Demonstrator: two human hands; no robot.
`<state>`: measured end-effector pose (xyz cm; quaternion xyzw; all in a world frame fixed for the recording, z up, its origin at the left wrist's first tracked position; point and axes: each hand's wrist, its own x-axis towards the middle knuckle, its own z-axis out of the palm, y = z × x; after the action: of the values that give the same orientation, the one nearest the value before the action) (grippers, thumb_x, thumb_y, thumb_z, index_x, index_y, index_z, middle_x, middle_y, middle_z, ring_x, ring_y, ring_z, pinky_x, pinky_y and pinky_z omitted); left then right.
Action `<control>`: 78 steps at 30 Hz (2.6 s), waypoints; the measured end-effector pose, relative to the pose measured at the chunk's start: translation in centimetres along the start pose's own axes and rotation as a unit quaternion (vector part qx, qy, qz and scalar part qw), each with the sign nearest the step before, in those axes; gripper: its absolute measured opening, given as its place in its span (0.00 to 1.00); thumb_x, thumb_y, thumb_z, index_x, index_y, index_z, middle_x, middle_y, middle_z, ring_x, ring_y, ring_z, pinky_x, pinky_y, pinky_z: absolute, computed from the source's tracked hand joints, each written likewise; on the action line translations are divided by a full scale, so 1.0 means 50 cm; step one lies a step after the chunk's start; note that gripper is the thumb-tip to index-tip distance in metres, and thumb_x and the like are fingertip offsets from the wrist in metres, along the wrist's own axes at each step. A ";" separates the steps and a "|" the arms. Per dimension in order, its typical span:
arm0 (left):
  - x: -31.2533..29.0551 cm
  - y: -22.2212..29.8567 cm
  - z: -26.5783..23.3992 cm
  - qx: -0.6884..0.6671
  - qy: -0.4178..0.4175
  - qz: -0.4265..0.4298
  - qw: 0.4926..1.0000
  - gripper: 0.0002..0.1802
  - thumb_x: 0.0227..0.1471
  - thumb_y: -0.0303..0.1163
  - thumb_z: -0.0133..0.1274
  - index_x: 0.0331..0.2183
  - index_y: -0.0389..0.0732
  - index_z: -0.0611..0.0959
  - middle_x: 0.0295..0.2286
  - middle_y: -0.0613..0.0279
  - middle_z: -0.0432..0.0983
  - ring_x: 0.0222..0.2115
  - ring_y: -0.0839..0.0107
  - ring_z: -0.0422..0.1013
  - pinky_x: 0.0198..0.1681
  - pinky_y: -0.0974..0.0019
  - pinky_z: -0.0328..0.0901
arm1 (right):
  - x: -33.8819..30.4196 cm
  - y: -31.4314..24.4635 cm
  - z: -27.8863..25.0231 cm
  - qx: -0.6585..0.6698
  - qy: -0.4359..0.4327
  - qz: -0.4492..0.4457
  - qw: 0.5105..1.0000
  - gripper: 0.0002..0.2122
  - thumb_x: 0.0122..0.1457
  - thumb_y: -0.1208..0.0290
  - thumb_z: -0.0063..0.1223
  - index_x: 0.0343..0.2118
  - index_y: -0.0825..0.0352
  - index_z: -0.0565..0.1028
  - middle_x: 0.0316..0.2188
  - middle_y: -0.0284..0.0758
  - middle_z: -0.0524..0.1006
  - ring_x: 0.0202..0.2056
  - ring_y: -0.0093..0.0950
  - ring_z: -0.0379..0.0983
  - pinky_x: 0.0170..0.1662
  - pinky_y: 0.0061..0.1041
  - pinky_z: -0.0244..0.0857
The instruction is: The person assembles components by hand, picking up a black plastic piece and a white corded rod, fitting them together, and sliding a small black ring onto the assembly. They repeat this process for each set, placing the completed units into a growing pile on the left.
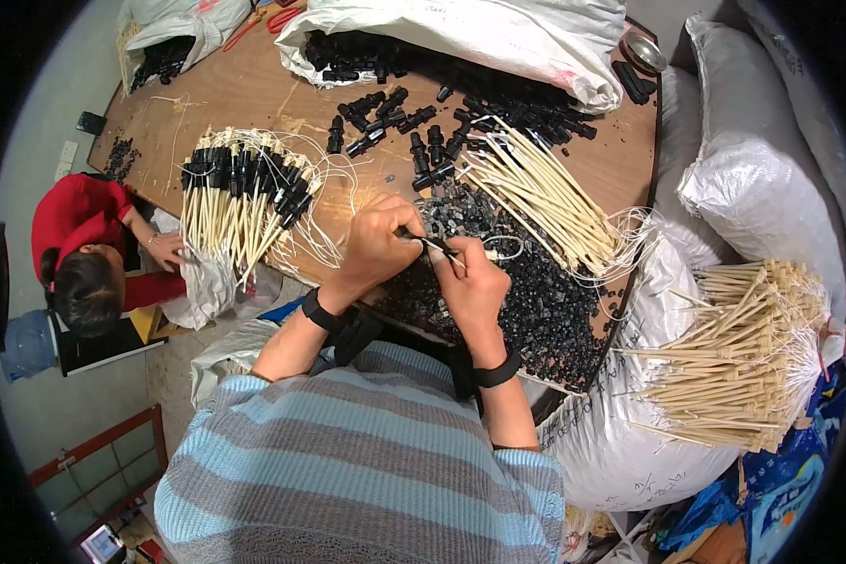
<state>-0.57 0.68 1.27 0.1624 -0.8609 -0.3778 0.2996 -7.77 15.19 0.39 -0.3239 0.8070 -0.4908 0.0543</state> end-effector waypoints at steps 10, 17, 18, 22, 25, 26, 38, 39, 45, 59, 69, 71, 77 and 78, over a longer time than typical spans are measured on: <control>0.001 0.006 -0.001 0.014 0.010 0.109 0.994 0.08 0.28 0.17 0.54 0.19 0.39 0.76 0.27 0.64 0.77 0.36 0.60 0.72 0.40 0.62 0.67 | 0.004 -0.037 -0.030 -0.088 0.023 -0.015 0.996 0.11 0.45 0.70 0.66 0.27 0.64 0.73 0.16 0.34 0.71 0.15 0.30 0.68 0.20 0.28 0.60; 0.018 0.055 -0.002 -0.056 -0.101 0.120 0.986 0.21 0.31 0.19 0.56 0.35 0.41 0.80 0.32 0.63 0.78 0.39 0.60 0.72 0.42 0.60 0.67 | 0.027 -0.038 -0.092 0.098 -0.078 0.106 0.986 0.09 0.49 0.78 0.62 0.18 0.71 0.72 0.11 0.23 0.60 0.18 0.13 0.51 0.20 0.17 0.47; 0.017 0.063 -0.001 -0.030 -0.196 0.079 0.977 0.24 0.32 0.20 0.57 0.39 0.42 0.80 0.33 0.62 0.78 0.40 0.60 0.72 0.43 0.59 0.66 | 0.026 -0.034 -0.098 0.096 -0.076 0.108 0.987 0.09 0.49 0.78 0.62 0.18 0.71 0.72 0.11 0.23 0.60 0.18 0.13 0.51 0.20 0.17 0.47; 0.004 0.016 0.017 -0.028 -0.249 0.067 0.966 0.28 0.32 0.24 0.59 0.43 0.45 0.80 0.33 0.58 0.79 0.31 0.57 0.73 0.34 0.59 0.68 | 0.025 -0.025 -0.115 0.084 -0.078 0.080 0.990 0.03 0.50 0.77 0.62 0.26 0.69 0.78 0.12 0.25 0.64 0.17 0.13 0.55 0.20 0.17 0.49; 0.017 0.030 0.006 -0.059 -0.243 0.043 0.967 0.23 0.34 0.23 0.57 0.39 0.44 0.81 0.27 0.54 0.78 0.25 0.53 0.72 0.28 0.59 0.67 | 0.019 -0.016 -0.113 0.068 -0.066 0.008 0.996 0.04 0.52 0.77 0.61 0.30 0.69 0.80 0.16 0.23 0.68 0.17 0.12 0.55 0.20 0.18 0.49; 0.024 0.040 -0.001 -0.046 -0.275 -0.009 0.960 0.22 0.34 0.22 0.56 0.38 0.44 0.81 0.24 0.54 0.77 0.25 0.53 0.73 0.27 0.58 0.66 | 0.019 -0.015 -0.116 -0.033 -0.076 -0.083 0.993 0.05 0.51 0.77 0.61 0.32 0.68 0.80 0.17 0.26 0.71 0.16 0.13 0.57 0.19 0.19 0.51; -0.021 0.022 -0.024 0.086 -0.144 0.049 0.985 0.10 0.36 0.25 0.55 0.28 0.44 0.79 0.20 0.59 0.75 0.22 0.55 0.73 0.23 0.56 0.64 | 0.020 -0.041 -0.037 0.031 -0.106 0.074 0.991 0.16 0.47 0.73 0.66 0.40 0.68 0.77 0.14 0.32 0.67 0.17 0.21 0.63 0.23 0.20 0.60; -0.020 0.014 -0.034 0.070 -0.122 0.051 0.989 0.11 0.36 0.25 0.55 0.29 0.44 0.79 0.22 0.59 0.75 0.23 0.57 0.73 0.24 0.57 0.65 | 0.019 -0.059 -0.028 -0.002 -0.080 0.029 0.996 0.16 0.46 0.73 0.66 0.40 0.68 0.77 0.16 0.33 0.68 0.18 0.23 0.65 0.24 0.21 0.61; -0.008 -0.115 -0.213 0.312 0.100 0.053 0.943 0.13 0.31 0.27 0.56 0.28 0.42 0.81 0.32 0.63 0.76 0.42 0.61 0.68 0.52 0.50 0.53 | 0.063 -0.071 -0.050 -0.104 0.062 -0.165 0.979 0.04 0.52 0.80 0.57 0.31 0.70 0.78 0.32 0.40 0.78 0.32 0.34 0.76 0.35 0.28 0.70; 0.086 -0.118 -0.003 0.065 -0.069 0.097 0.991 0.15 0.38 0.26 0.55 0.34 0.38 0.82 0.34 0.55 0.77 0.39 0.56 0.71 0.43 0.59 0.66 | 0.132 0.085 -0.133 -0.293 0.023 -0.063 0.954 0.07 0.47 0.72 0.60 0.30 0.67 0.78 0.28 0.42 0.76 0.28 0.42 0.73 0.32 0.36 0.66; 0.101 -0.085 0.029 0.017 -0.080 -0.073 0.994 0.15 0.38 0.21 0.52 0.34 0.41 0.77 0.24 0.59 0.75 0.24 0.62 0.70 0.36 0.64 0.66 | 0.122 0.129 -0.155 -0.377 -0.051 -0.060 0.923 0.05 0.42 0.77 0.58 0.22 0.66 0.74 0.22 0.40 0.73 0.28 0.41 0.71 0.36 0.36 0.60; 0.088 -0.083 0.006 -0.109 -0.106 -0.169 0.974 0.21 0.40 0.19 0.48 0.41 0.37 0.74 0.29 0.62 0.77 0.25 0.75 0.70 0.32 0.72 0.65 | 0.124 0.116 -0.155 -0.368 -0.067 -0.063 0.925 0.03 0.46 0.77 0.56 0.22 0.66 0.72 0.23 0.41 0.73 0.27 0.41 0.71 0.35 0.36 0.60; 0.035 -0.145 -0.007 -0.256 -0.107 -0.207 0.938 0.18 0.42 0.15 0.45 0.40 0.30 0.75 0.33 0.62 0.77 0.31 0.80 0.71 0.36 0.77 0.65 | 0.093 0.049 -0.139 -0.199 -0.053 -0.131 0.970 0.03 0.54 0.74 0.54 0.31 0.66 0.76 0.23 0.40 0.75 0.21 0.36 0.72 0.25 0.30 0.64; 0.029 -0.150 -0.006 -0.273 -0.081 -0.209 0.935 0.18 0.43 0.15 0.45 0.40 0.30 0.76 0.33 0.62 0.78 0.32 0.80 0.71 0.37 0.76 0.66 | 0.081 0.040 -0.134 -0.138 -0.055 -0.126 0.981 0.05 0.55 0.74 0.55 0.34 0.66 0.78 0.21 0.41 0.76 0.21 0.33 0.72 0.25 0.27 0.63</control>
<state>-1.09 -5.21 -3.61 0.2197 -0.6923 -0.6645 0.1755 -14.62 18.55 3.13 -0.4537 0.8158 -0.3585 -0.0085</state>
